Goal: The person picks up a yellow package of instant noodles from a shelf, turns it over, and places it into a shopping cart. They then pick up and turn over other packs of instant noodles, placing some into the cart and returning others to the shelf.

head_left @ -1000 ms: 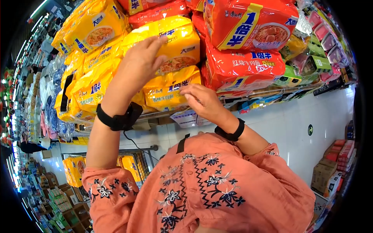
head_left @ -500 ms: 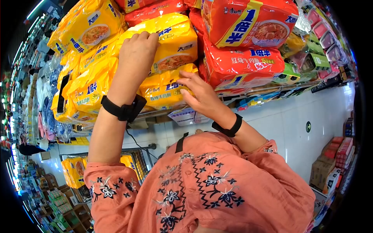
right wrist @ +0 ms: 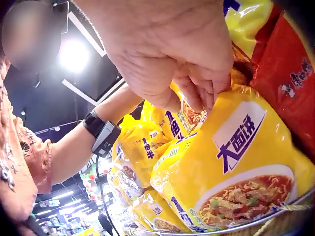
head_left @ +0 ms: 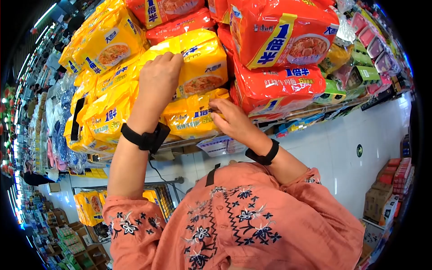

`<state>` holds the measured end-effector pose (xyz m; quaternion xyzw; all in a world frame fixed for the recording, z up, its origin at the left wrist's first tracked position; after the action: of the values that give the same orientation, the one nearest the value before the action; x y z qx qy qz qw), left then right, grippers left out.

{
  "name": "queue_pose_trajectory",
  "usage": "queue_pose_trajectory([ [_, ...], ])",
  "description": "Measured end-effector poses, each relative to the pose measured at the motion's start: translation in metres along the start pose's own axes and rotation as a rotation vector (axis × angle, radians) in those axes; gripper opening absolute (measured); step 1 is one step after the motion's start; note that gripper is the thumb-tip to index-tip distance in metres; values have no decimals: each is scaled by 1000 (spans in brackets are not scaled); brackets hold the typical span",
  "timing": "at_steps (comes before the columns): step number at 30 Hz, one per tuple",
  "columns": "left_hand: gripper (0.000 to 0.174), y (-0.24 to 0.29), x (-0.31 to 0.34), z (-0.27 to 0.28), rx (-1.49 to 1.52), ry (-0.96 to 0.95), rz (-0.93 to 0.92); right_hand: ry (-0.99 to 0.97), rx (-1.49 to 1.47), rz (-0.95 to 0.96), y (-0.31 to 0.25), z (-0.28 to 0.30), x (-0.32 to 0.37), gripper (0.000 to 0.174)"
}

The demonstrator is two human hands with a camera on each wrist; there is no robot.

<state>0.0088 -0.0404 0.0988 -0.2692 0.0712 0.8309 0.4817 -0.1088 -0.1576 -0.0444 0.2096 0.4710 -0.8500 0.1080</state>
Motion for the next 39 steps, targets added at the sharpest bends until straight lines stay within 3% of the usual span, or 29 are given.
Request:
queue_pose_trajectory([
  [2, 8, -3, -2, 2, -7, 5, 2, 6, -5, -8, 2, -1, 0, 28],
  [6, 3, -7, -7, 19, 10, 199, -3, -3, -3, -36, 2, -2, -2, 29],
  [8, 10, -13, -17, 45, -25, 241, 140, -8, 11, -44, 1, -2, -2, 29],
  [13, 25, -6, -26, 45, 206, 56, -34, -19, 24, -49, 2, -4, -3, 30],
  [14, 27, -1, -21, 36, 219, -69, 8, -9, 10, -59, 2, -5, -2, 29],
  [16, 26, 4, -11, 20, 123, -109, 8, -6, 7, -39, -2, -2, -2, 29],
  [21, 16, 0, -2, -5, -14, -74, -10, 21, 22, -2, 1, -3, 1, 29],
  [29, 10, 5, -8, 29, 32, 75, -73, 38, -8, -32, 5, -4, 1, 26],
  [32, 9, 17, -8, 44, 27, 0, -64, -49, -24, -39, 8, -8, 5, 22],
  [35, 8, 26, 3, 38, 33, -4, -96, -90, 116, 131, -18, 2, 12, 18],
  [39, 10, 47, 22, 38, 66, -65, -95, -53, 107, 118, -30, 12, 24, 15],
])
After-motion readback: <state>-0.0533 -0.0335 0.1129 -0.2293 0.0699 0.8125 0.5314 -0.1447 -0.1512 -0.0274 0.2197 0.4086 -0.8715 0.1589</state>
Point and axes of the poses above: each hand's wrist, its own x-axis away from the middle knuckle, its own z-axis out of the back of the hand, y = z × x, the point moved 6 cm from there along -x, towards the middle knuckle, and after that the axes turned 6 degrees about x, right-handed, at the moved point
